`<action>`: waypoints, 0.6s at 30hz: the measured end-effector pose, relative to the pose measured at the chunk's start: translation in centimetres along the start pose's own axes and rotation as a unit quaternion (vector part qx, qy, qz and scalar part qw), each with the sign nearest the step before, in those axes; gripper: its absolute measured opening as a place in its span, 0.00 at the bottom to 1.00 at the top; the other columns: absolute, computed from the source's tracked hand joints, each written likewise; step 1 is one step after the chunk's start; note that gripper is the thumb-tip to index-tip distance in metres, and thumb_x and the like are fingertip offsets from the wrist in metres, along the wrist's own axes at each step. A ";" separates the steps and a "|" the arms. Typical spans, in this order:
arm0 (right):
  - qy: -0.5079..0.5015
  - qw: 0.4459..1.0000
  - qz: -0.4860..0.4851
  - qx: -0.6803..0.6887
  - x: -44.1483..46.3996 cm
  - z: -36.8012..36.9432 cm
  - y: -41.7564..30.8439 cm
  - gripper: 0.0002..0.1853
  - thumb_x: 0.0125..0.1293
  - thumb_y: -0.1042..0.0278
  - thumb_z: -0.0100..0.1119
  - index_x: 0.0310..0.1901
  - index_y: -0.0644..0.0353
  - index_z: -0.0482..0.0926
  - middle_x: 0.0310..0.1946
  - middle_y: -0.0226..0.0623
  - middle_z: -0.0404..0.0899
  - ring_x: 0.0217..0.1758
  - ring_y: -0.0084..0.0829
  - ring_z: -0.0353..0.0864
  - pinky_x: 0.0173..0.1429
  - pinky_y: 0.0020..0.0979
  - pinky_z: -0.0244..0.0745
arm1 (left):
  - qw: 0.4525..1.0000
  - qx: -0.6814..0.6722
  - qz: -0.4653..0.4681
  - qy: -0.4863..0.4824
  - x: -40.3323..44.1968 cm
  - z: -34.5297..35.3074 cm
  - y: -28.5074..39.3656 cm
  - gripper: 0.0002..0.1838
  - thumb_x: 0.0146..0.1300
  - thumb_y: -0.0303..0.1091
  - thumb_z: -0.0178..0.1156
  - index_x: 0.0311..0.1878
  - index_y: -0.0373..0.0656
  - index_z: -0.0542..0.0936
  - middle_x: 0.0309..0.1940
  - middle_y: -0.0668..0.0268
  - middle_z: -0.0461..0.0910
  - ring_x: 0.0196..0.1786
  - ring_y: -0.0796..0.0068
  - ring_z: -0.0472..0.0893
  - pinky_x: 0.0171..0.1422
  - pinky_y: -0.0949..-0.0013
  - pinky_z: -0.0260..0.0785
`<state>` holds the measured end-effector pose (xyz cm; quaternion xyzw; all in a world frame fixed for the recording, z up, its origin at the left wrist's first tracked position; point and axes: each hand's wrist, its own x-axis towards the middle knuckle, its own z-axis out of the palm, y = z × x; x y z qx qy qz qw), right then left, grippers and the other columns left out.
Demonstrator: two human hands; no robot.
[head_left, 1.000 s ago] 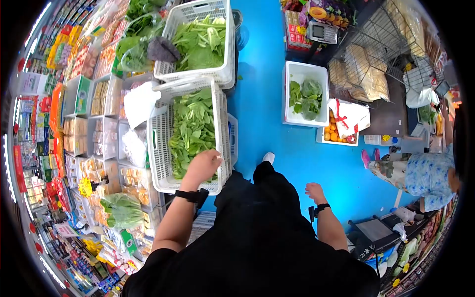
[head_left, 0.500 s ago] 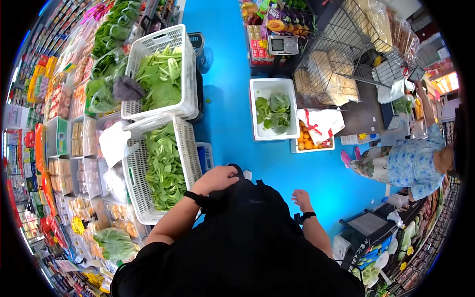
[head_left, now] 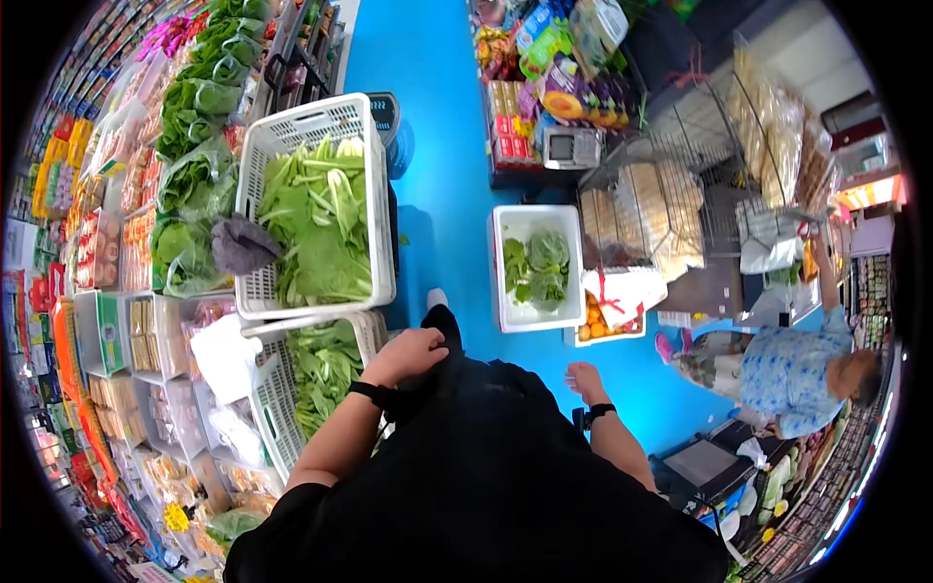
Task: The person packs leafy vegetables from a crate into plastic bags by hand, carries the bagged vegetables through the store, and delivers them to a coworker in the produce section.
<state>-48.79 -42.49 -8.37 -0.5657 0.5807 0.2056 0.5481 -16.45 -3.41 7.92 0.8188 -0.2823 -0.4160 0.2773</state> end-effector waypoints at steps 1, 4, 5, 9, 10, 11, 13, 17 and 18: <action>-0.020 0.999 -0.044 -0.020 0.4 1.2 -3.8 0.17 0.73 0.56 0.61 0.57 0.55 0.82 0.43 0.33 0.87 0.40 0.30 0.87 0.41 0.34 0.78 | 1.000 -0.002 -0.005 0.017 1.4 -2.1 -0.8 0.22 0.69 0.46 0.65 0.58 0.39 0.84 0.49 0.51 0.89 0.55 0.47 0.87 0.61 0.52 0.79; -0.023 0.962 -0.243 -0.126 6.1 3.8 -12.1 0.18 0.75 0.58 0.62 0.59 0.58 0.82 0.44 0.32 0.87 0.40 0.27 0.87 0.44 0.31 0.80 | 0.991 0.021 0.030 0.128 6.5 -7.6 -5.8 0.19 0.68 0.44 0.64 0.53 0.40 0.86 0.45 0.50 0.89 0.50 0.46 0.87 0.57 0.51 0.80; -0.025 0.962 -0.251 -0.101 3.2 5.4 -17.9 0.18 0.75 0.59 0.63 0.58 0.62 0.83 0.43 0.34 0.88 0.41 0.28 0.88 0.46 0.30 0.81 | 0.984 -0.026 -0.075 0.162 7.7 -11.9 -6.5 0.17 0.68 0.43 0.63 0.50 0.39 0.86 0.41 0.50 0.89 0.47 0.46 0.88 0.54 0.51 0.80; -0.076 0.961 -0.254 -0.081 1.5 10.1 -29.5 0.17 0.74 0.62 0.65 0.56 0.67 0.84 0.43 0.37 0.89 0.41 0.29 0.90 0.48 0.30 0.82 | 0.974 -0.011 -0.120 0.194 8.9 -15.0 -8.3 0.17 0.66 0.45 0.66 0.46 0.41 0.87 0.38 0.50 0.90 0.45 0.46 0.88 0.53 0.51 0.80; -0.083 0.959 -0.253 -0.092 2.2 10.5 -30.6 0.17 0.74 0.62 0.65 0.56 0.67 0.84 0.43 0.37 0.89 0.41 0.29 0.90 0.48 0.30 0.82 | 0.971 -0.019 -0.129 0.198 9.4 -15.1 -9.0 0.17 0.66 0.45 0.66 0.46 0.41 0.87 0.38 0.50 0.90 0.45 0.46 0.88 0.53 0.51 0.80; -0.088 0.958 -0.247 -0.114 2.9 10.8 -31.7 0.18 0.73 0.62 0.65 0.56 0.67 0.84 0.42 0.37 0.89 0.41 0.29 0.90 0.48 0.30 0.83 | 0.975 -0.021 -0.135 0.174 9.7 -14.9 -9.7 0.17 0.66 0.46 0.67 0.45 0.41 0.87 0.39 0.50 0.90 0.46 0.47 0.88 0.53 0.51 0.80; -0.111 0.957 -0.228 -0.143 7.8 10.5 -31.4 0.18 0.72 0.61 0.65 0.55 0.67 0.84 0.42 0.37 0.89 0.41 0.29 0.89 0.47 0.31 0.83 | 0.978 -0.031 -0.160 0.133 10.0 -14.6 -10.6 0.17 0.66 0.48 0.67 0.44 0.42 0.87 0.39 0.50 0.90 0.46 0.47 0.88 0.53 0.51 0.80; -0.095 0.965 -0.129 -0.208 8.8 9.4 -35.5 0.12 0.72 0.59 0.63 0.43 0.60 0.85 0.34 0.32 0.85 0.32 0.27 0.85 0.37 0.30 0.79 | 0.965 -0.066 -0.222 0.119 11.4 -16.5 -9.6 0.17 0.68 0.50 0.66 0.43 0.44 0.87 0.42 0.50 0.89 0.49 0.45 0.87 0.55 0.48 0.79; -0.090 0.968 -0.091 -0.216 9.9 8.9 -36.6 0.11 0.71 0.58 0.62 0.42 0.58 0.85 0.32 0.30 0.83 0.31 0.26 0.84 0.35 0.30 0.77 | 0.962 -0.071 -0.231 0.127 12.4 -17.0 -10.3 0.17 0.68 0.50 0.66 0.43 0.44 0.87 0.42 0.50 0.89 0.49 0.45 0.87 0.55 0.48 0.79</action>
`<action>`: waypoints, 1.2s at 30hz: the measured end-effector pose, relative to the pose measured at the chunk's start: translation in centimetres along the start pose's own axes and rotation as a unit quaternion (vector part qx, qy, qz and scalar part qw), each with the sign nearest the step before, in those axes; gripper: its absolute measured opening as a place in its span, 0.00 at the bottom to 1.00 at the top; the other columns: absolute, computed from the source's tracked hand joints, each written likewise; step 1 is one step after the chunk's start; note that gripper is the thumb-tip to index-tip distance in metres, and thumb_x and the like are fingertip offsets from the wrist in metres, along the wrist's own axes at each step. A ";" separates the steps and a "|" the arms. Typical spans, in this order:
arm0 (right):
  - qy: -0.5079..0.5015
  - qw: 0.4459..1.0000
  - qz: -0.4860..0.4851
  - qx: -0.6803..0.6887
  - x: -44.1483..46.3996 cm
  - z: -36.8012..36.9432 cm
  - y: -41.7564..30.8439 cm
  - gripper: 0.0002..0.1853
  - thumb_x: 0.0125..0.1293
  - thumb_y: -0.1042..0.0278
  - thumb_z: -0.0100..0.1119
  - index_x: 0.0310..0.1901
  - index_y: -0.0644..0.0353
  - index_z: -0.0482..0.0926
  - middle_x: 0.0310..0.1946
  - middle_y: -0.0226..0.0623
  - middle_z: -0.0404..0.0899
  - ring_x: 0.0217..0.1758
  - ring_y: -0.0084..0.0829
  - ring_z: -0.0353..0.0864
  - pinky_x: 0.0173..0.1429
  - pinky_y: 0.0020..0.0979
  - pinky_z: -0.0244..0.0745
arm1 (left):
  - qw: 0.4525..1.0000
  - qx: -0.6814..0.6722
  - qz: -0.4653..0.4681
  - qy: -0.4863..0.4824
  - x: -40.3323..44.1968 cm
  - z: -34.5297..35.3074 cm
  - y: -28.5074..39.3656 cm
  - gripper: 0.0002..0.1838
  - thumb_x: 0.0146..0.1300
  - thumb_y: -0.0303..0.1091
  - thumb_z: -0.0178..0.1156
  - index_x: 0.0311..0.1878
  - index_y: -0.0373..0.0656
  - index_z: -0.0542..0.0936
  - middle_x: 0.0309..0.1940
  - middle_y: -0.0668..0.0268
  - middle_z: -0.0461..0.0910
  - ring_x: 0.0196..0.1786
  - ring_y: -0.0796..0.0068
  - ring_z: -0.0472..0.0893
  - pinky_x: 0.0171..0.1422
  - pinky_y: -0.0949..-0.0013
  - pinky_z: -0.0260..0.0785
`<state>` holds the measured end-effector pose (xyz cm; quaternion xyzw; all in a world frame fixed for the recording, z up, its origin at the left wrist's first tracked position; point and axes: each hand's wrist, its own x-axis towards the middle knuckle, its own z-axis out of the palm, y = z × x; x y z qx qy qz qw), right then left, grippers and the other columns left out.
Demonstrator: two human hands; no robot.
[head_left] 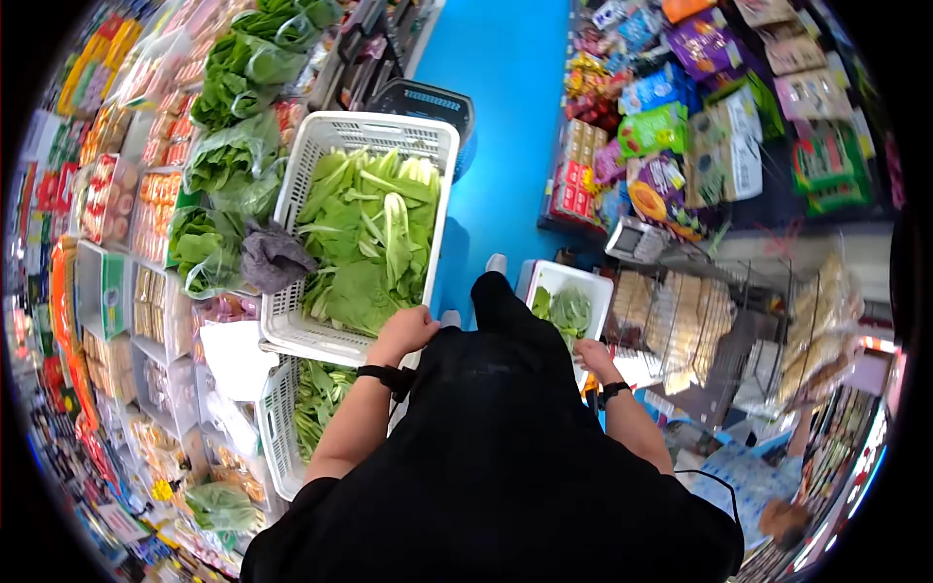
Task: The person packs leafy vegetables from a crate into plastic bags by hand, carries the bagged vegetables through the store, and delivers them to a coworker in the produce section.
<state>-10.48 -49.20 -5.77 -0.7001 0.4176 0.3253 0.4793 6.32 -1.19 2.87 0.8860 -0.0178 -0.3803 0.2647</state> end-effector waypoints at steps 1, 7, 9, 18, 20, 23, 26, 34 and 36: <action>0.011 1.000 0.006 0.001 2.2 -1.0 0.7 0.10 0.71 0.58 0.60 0.39 0.55 0.84 0.32 0.27 0.83 0.29 0.25 0.82 0.31 0.30 0.75 | 1.000 -0.011 0.004 0.000 1.3 -0.2 0.0 0.17 0.68 0.50 0.66 0.42 0.43 0.87 0.41 0.50 0.89 0.49 0.45 0.87 0.55 0.47 0.79; -0.058 0.998 0.011 0.008 13.2 -7.1 -7.0 0.12 0.76 0.55 0.61 0.53 0.52 0.81 0.40 0.32 0.86 0.37 0.29 0.85 0.36 0.33 0.76 | 0.996 -0.051 -0.035 0.068 7.1 -5.7 3.0 0.18 0.67 0.49 0.62 0.40 0.41 0.86 0.40 0.47 0.88 0.47 0.41 0.86 0.54 0.44 0.78; -0.079 0.997 -0.009 -0.020 14.7 -7.4 -14.6 0.12 0.78 0.56 0.60 0.54 0.51 0.80 0.41 0.32 0.86 0.38 0.30 0.86 0.38 0.32 0.77 | 0.989 -0.083 -0.067 0.107 7.8 -8.6 5.2 0.18 0.66 0.48 0.62 0.40 0.41 0.86 0.40 0.47 0.88 0.47 0.41 0.86 0.54 0.44 0.78; -0.150 0.964 -0.124 -0.183 23.2 -5.2 -41.2 0.11 0.76 0.63 0.58 0.55 0.54 0.80 0.42 0.31 0.85 0.36 0.25 0.84 0.37 0.29 0.76 | 0.932 -0.246 -0.138 0.226 7.2 -8.1 5.7 0.12 0.61 0.40 0.60 0.36 0.41 0.84 0.36 0.48 0.86 0.44 0.40 0.84 0.49 0.43 0.76; -0.133 0.958 -0.160 -0.195 22.4 -2.8 -45.9 0.11 0.76 0.65 0.58 0.55 0.55 0.79 0.41 0.31 0.85 0.36 0.25 0.84 0.37 0.28 0.75 | 0.918 -0.274 -0.127 0.258 7.8 -7.8 4.7 0.11 0.61 0.40 0.60 0.34 0.42 0.82 0.34 0.50 0.85 0.42 0.41 0.84 0.47 0.43 0.75; -0.185 0.934 -0.183 -0.245 23.2 0.5 -48.8 0.10 0.77 0.66 0.58 0.56 0.56 0.80 0.44 0.31 0.85 0.42 0.25 0.86 0.37 0.24 0.76 | 0.911 -0.288 -0.112 0.272 9.6 -9.3 3.9 0.09 0.59 0.39 0.62 0.32 0.43 0.79 0.30 0.51 0.83 0.38 0.42 0.82 0.43 0.43 0.73; -0.202 0.931 -0.171 -0.251 20.4 4.6 -51.9 0.10 0.78 0.67 0.59 0.56 0.56 0.80 0.45 0.31 0.86 0.42 0.25 0.87 0.38 0.25 0.77 | 0.894 -0.322 -0.090 0.299 11.9 -10.5 2.7 0.09 0.59 0.38 0.63 0.31 0.43 0.78 0.28 0.51 0.82 0.36 0.42 0.81 0.42 0.44 0.72; -0.257 0.885 -0.167 -0.350 29.4 6.3 -60.1 0.11 0.75 0.69 0.59 0.55 0.60 0.81 0.41 0.34 0.86 0.39 0.27 0.87 0.37 0.26 0.78 | 0.835 -0.398 -0.214 0.313 12.2 -11.5 2.3 0.10 0.59 0.40 0.65 0.38 0.44 0.84 0.36 0.50 0.87 0.44 0.45 0.86 0.49 0.48 0.78; -0.271 0.861 -0.171 -0.396 30.4 7.1 -64.7 0.12 0.75 0.68 0.59 0.56 0.58 0.81 0.43 0.35 0.87 0.39 0.28 0.87 0.36 0.27 0.78 | 0.807 -0.392 -0.289 0.333 13.4 -10.1 3.7 0.10 0.60 0.41 0.65 0.38 0.45 0.85 0.37 0.51 0.88 0.44 0.46 0.87 0.50 0.48 0.78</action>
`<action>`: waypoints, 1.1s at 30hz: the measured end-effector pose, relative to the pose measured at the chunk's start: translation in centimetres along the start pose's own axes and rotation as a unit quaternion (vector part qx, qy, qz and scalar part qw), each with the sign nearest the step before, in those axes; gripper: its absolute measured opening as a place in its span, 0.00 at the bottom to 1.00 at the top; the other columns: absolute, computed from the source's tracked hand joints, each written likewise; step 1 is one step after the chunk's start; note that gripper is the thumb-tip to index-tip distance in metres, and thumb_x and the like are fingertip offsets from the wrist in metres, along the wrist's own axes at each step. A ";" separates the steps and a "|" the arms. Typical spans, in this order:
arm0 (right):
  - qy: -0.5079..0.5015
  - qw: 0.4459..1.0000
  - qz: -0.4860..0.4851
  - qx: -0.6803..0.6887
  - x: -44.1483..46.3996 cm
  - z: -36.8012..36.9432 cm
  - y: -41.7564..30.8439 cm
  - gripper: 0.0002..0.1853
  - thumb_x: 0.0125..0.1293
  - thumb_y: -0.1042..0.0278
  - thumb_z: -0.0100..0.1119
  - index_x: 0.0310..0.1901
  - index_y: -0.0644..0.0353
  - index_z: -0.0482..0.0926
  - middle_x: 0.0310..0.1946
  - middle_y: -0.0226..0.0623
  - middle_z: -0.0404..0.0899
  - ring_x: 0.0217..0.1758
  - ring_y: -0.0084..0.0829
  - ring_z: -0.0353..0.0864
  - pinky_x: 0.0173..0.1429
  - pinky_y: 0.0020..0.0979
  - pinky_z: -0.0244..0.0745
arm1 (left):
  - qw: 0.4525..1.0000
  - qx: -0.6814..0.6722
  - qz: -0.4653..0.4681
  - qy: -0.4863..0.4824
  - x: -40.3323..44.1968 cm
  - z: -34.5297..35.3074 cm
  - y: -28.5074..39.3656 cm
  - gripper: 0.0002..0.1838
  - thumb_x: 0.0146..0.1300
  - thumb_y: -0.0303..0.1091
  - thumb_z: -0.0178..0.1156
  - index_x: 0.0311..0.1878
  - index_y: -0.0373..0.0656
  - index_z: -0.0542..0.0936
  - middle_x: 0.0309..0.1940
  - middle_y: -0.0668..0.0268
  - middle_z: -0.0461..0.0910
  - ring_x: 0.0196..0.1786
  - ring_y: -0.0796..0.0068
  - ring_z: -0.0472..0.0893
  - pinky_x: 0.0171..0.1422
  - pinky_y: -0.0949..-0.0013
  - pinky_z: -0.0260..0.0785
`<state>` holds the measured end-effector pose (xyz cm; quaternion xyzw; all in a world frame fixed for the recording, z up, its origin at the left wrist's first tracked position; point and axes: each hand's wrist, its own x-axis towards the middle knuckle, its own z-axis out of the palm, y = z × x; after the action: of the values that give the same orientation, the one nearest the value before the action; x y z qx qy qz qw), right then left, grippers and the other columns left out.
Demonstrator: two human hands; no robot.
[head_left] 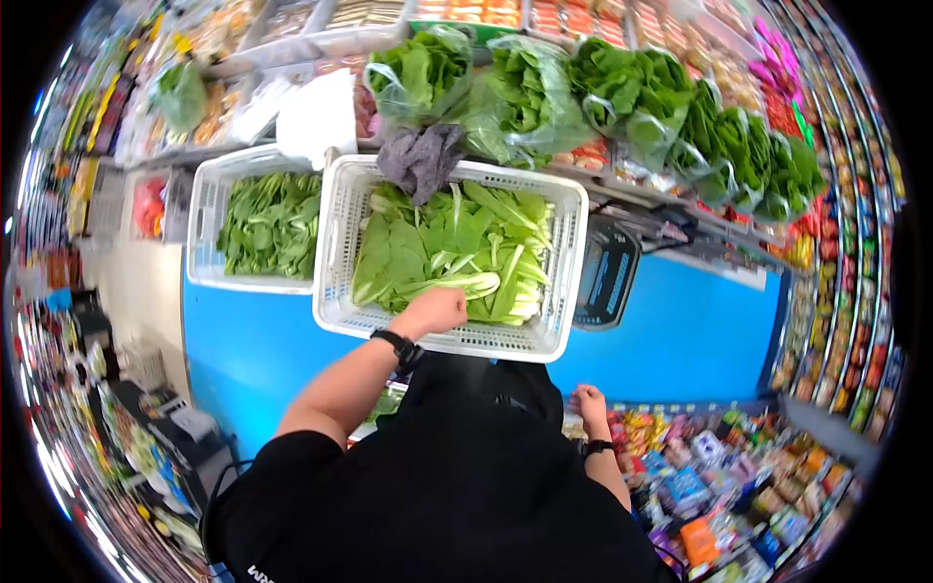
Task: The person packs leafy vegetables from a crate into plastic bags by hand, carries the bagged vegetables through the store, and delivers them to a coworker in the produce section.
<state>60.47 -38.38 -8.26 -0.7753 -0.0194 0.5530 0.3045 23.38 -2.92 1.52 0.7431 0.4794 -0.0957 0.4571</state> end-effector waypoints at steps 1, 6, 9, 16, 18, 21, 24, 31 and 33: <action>-0.011 0.999 0.021 -0.046 1.0 -2.0 -1.0 0.11 0.75 0.68 0.59 0.56 0.56 0.81 0.43 0.34 0.87 0.39 0.28 0.87 0.37 0.28 0.78 | 0.999 -0.019 0.007 0.039 -1.1 0.9 1.0 0.12 0.64 0.43 0.64 0.38 0.44 0.86 0.38 0.51 0.88 0.44 0.45 0.86 0.51 0.48 0.78; -0.026 0.987 0.005 -0.157 8.7 -12.5 -5.1 0.07 0.75 0.67 0.59 0.52 0.51 0.80 0.40 0.31 0.88 0.38 0.27 0.86 0.39 0.33 0.77 | 0.992 -0.089 -0.021 0.086 -5.4 5.4 7.7 0.22 0.76 0.50 0.58 0.39 0.38 0.84 0.37 0.47 0.86 0.45 0.39 0.83 0.50 0.46 0.76; -0.009 0.979 -0.005 -0.203 11.5 -15.1 -10.7 0.06 0.75 0.68 0.61 0.50 0.50 0.80 0.35 0.29 0.87 0.38 0.25 0.85 0.40 0.34 0.76 | 0.989 -0.112 -0.027 0.095 -7.9 7.2 9.6 0.26 0.80 0.54 0.51 0.43 0.39 0.85 0.44 0.45 0.86 0.51 0.37 0.83 0.57 0.43 0.75; -0.068 0.971 -0.149 -0.174 17.5 -8.7 -18.2 0.08 0.78 0.62 0.60 0.46 0.57 0.81 0.22 0.35 0.80 0.17 0.22 0.71 0.18 0.26 0.61 | 0.950 -0.182 -0.177 0.183 -13.3 14.3 1.2 0.31 0.79 0.60 0.49 0.45 0.39 0.87 0.48 0.44 0.86 0.54 0.35 0.82 0.62 0.44 0.74; -0.123 0.957 -0.193 -0.176 16.2 -4.4 -19.5 0.09 0.78 0.61 0.59 0.44 0.57 0.81 0.23 0.34 0.81 0.19 0.22 0.73 0.20 0.25 0.64 | 0.909 -0.225 -0.224 0.271 -16.3 16.6 -1.1 0.30 0.79 0.58 0.50 0.44 0.38 0.87 0.46 0.42 0.86 0.53 0.35 0.82 0.61 0.43 0.74; -0.132 0.920 -0.276 -0.243 15.7 0.5 -19.5 0.09 0.77 0.61 0.60 0.42 0.57 0.80 0.24 0.33 0.81 0.23 0.24 0.78 0.23 0.26 0.69 | 0.885 -0.172 -0.310 0.301 -19.0 25.4 -8.8 0.31 0.74 0.60 0.54 0.38 0.36 0.87 0.42 0.43 0.87 0.50 0.38 0.84 0.58 0.43 0.76; -0.147 0.916 -0.284 -0.244 13.9 4.0 -19.5 0.08 0.76 0.64 0.60 0.39 0.59 0.81 0.24 0.32 0.81 0.25 0.25 0.81 0.26 0.26 0.71 | 0.841 -0.227 -0.377 0.315 -23.1 29.9 -11.6 0.32 0.66 0.63 0.63 0.32 0.36 0.87 0.38 0.44 0.87 0.46 0.42 0.87 0.54 0.45 0.78; -0.132 0.897 -0.283 -0.312 12.7 6.1 -19.2 0.07 0.73 0.69 0.58 0.37 0.61 0.80 0.24 0.34 0.81 0.24 0.25 0.80 0.24 0.27 0.71 | 0.807 -0.293 -0.379 0.344 -24.9 32.1 -13.4 0.27 0.60 0.60 0.73 0.31 0.41 0.85 0.30 0.54 0.86 0.39 0.51 0.86 0.45 0.51 0.77; -0.137 0.913 -0.240 -0.302 12.9 6.4 -19.3 0.09 0.74 0.71 0.57 0.35 0.64 0.81 0.22 0.35 0.81 0.22 0.26 0.80 0.24 0.27 0.70 | 0.777 -0.315 -0.382 0.388 -24.6 29.5 -12.5 0.27 0.59 0.59 0.73 0.28 0.41 0.82 0.27 0.56 0.84 0.37 0.52 0.85 0.43 0.51 0.76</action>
<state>65.81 -15.06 -10.98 -0.7193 -0.4120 0.5317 0.1738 9.25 -39.51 -8.12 0.2878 0.8638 0.1905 0.3670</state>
